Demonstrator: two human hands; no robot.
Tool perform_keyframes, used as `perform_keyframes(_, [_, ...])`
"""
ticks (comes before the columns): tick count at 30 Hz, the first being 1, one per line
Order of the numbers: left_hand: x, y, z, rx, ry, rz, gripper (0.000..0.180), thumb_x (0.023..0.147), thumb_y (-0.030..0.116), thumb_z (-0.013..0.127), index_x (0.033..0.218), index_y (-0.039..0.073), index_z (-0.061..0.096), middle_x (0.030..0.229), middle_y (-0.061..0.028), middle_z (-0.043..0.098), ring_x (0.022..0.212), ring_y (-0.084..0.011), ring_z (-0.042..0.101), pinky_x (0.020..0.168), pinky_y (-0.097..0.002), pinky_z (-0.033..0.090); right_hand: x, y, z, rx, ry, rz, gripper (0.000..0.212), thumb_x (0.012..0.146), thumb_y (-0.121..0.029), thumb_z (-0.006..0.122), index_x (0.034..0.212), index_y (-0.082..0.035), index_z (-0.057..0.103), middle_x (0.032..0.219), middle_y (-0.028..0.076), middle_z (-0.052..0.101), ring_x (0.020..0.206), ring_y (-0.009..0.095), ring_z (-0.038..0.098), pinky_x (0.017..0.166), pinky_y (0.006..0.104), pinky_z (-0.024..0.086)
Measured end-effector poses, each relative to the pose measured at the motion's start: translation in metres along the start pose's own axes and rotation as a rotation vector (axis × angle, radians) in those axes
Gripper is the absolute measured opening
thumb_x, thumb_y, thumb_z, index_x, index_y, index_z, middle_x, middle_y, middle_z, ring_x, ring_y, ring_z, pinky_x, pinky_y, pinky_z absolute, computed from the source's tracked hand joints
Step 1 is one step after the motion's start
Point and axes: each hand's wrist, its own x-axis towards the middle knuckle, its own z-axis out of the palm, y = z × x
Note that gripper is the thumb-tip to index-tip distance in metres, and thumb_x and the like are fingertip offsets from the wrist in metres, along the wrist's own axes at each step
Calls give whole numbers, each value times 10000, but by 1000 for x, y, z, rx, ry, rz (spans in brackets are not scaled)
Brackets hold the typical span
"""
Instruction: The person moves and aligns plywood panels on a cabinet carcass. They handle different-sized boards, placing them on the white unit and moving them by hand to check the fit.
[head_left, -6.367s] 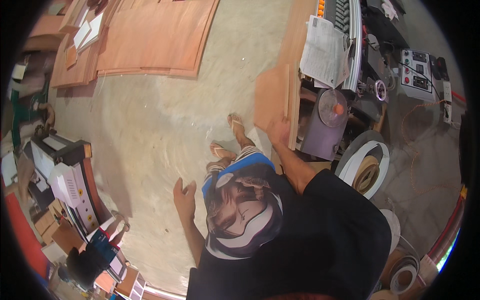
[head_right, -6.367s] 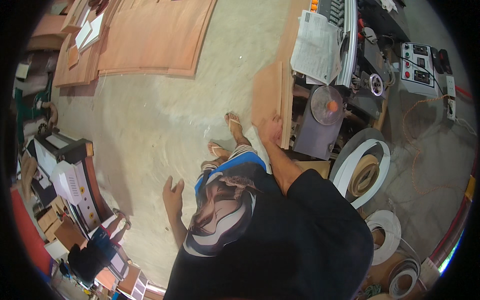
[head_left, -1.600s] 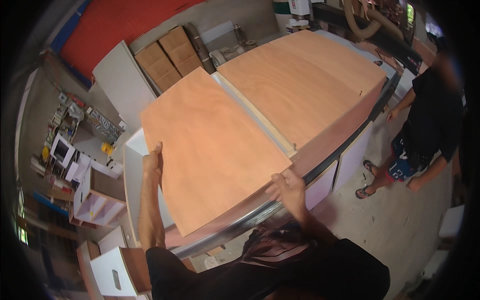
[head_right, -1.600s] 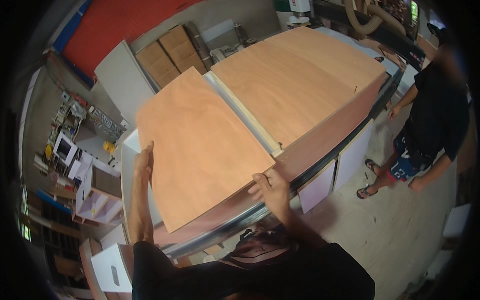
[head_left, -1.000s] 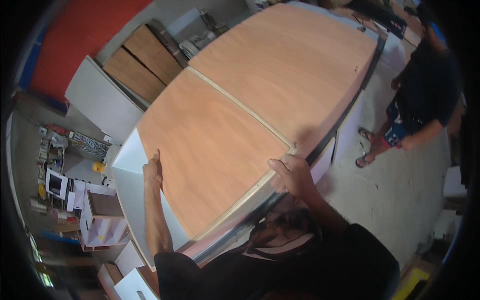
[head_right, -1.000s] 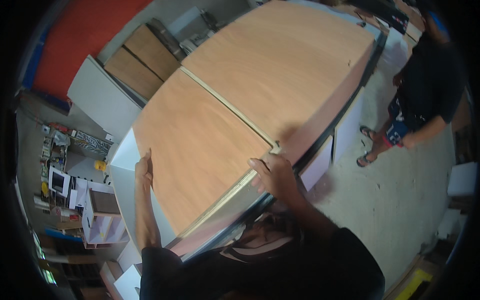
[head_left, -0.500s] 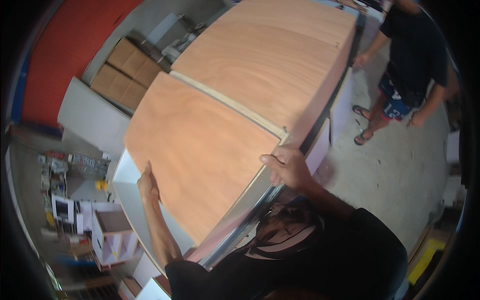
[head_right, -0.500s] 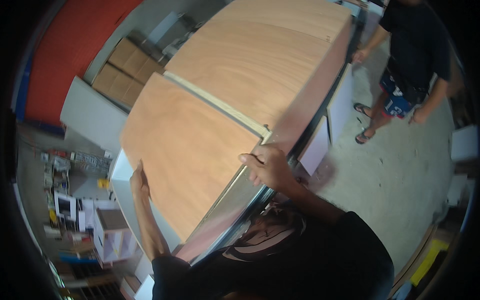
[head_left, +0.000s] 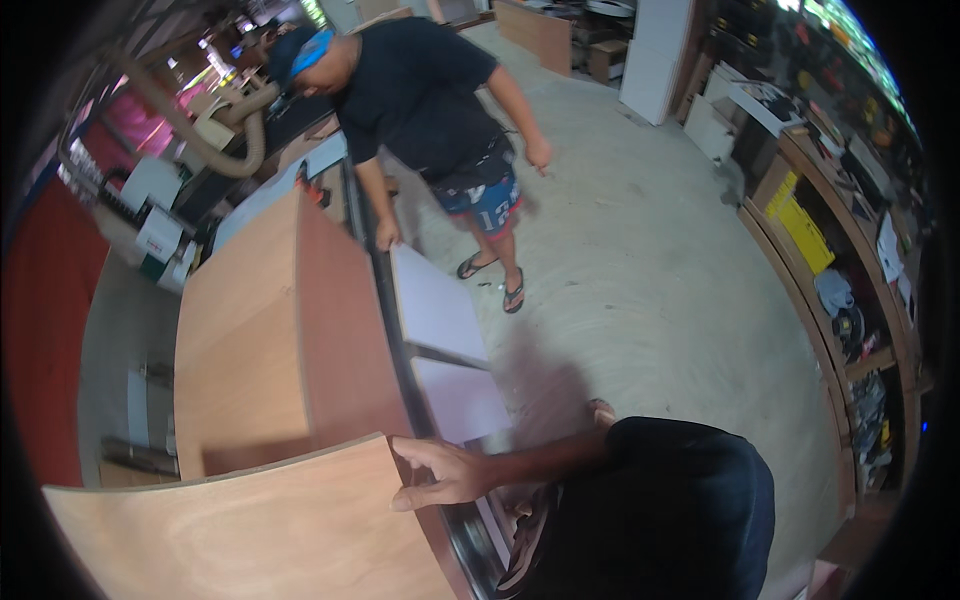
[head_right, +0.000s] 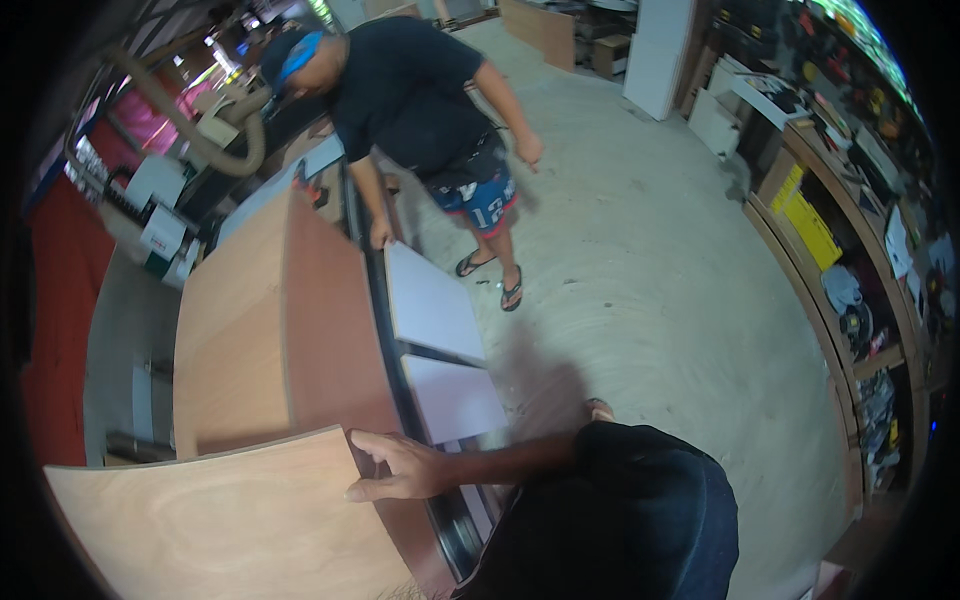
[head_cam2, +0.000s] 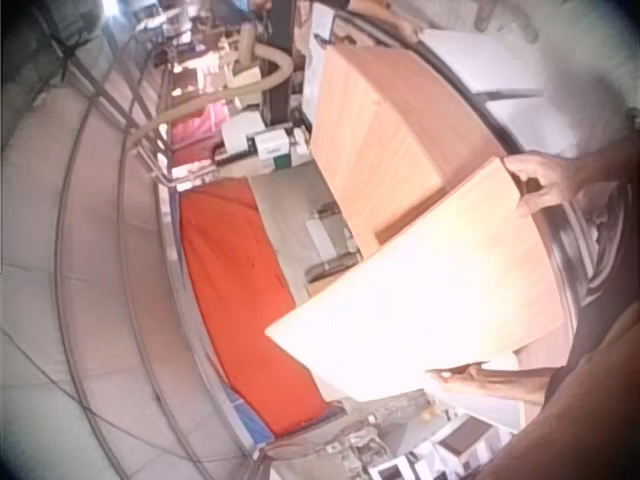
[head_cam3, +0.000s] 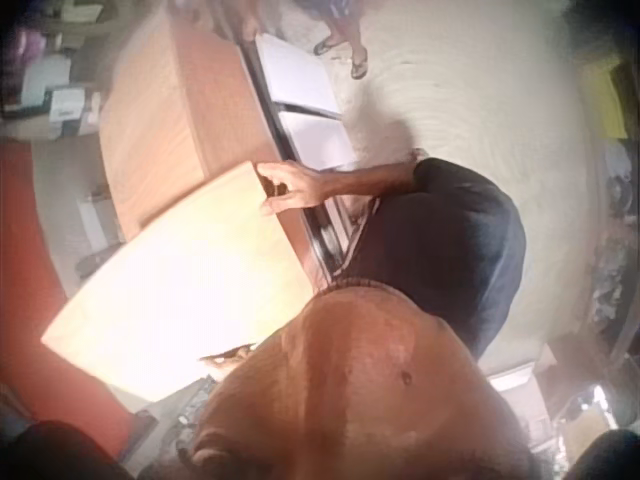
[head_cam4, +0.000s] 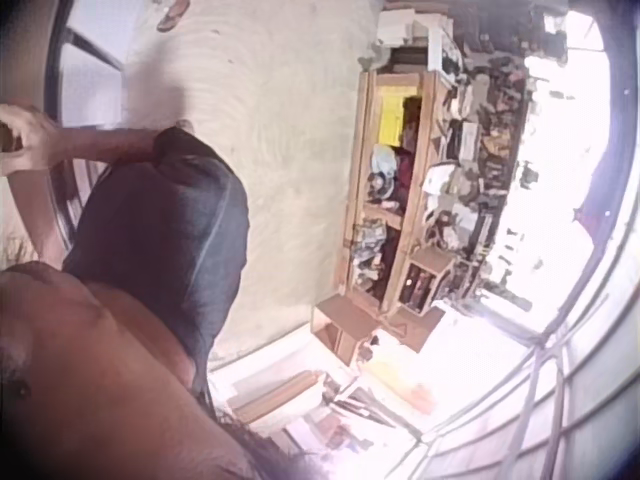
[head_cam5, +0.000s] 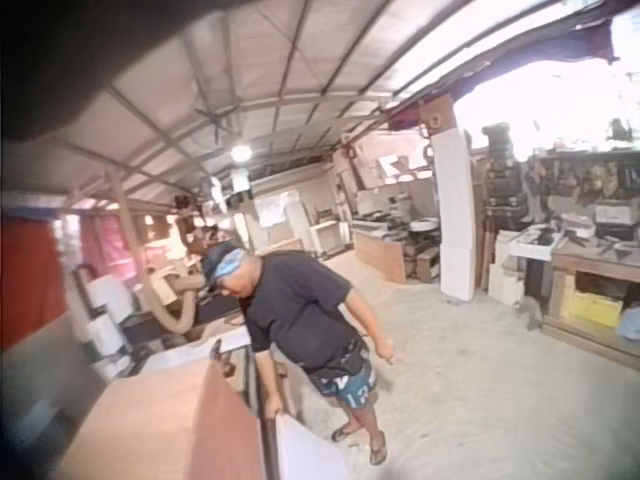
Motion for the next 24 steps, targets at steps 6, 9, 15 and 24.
perform_keyframes(6, [-154,58,75,-257,-20,136,393,958,377,714,1113,16,708,1080,-193,657,1076,-304,568,924,-474,464,-91,2,-159,283,383,-128,848,936,-282,781,1528,11,249,1339,141,554,1287,215,513,1057,417,448])
perform_keyframes(9, [-217,83,152,-150,-201,184,421,935,441,730,1176,96,721,1172,-205,643,1126,-317,553,1034,-498,385,-143,8,-260,284,522,-266,812,963,-167,735,1549,-9,195,1373,107,535,1254,192,549,1051,392,466])
perform_keyframes(15, [-406,109,332,-319,-868,-140,327,994,69,668,1280,-64,582,1157,-154,677,966,-176,668,791,-289,571,-244,81,-415,343,1006,13,435,997,-165,671,1356,-92,437,1191,49,611,1062,169,621,868,365,542])
perform_keyframes(24, [-821,121,650,-565,-1551,-439,327,874,195,833,1055,33,612,960,-63,706,851,-122,654,744,-304,543,-440,62,-705,286,1460,-460,643,1007,-313,663,1533,-86,373,1465,79,540,1277,236,574,1054,457,492])
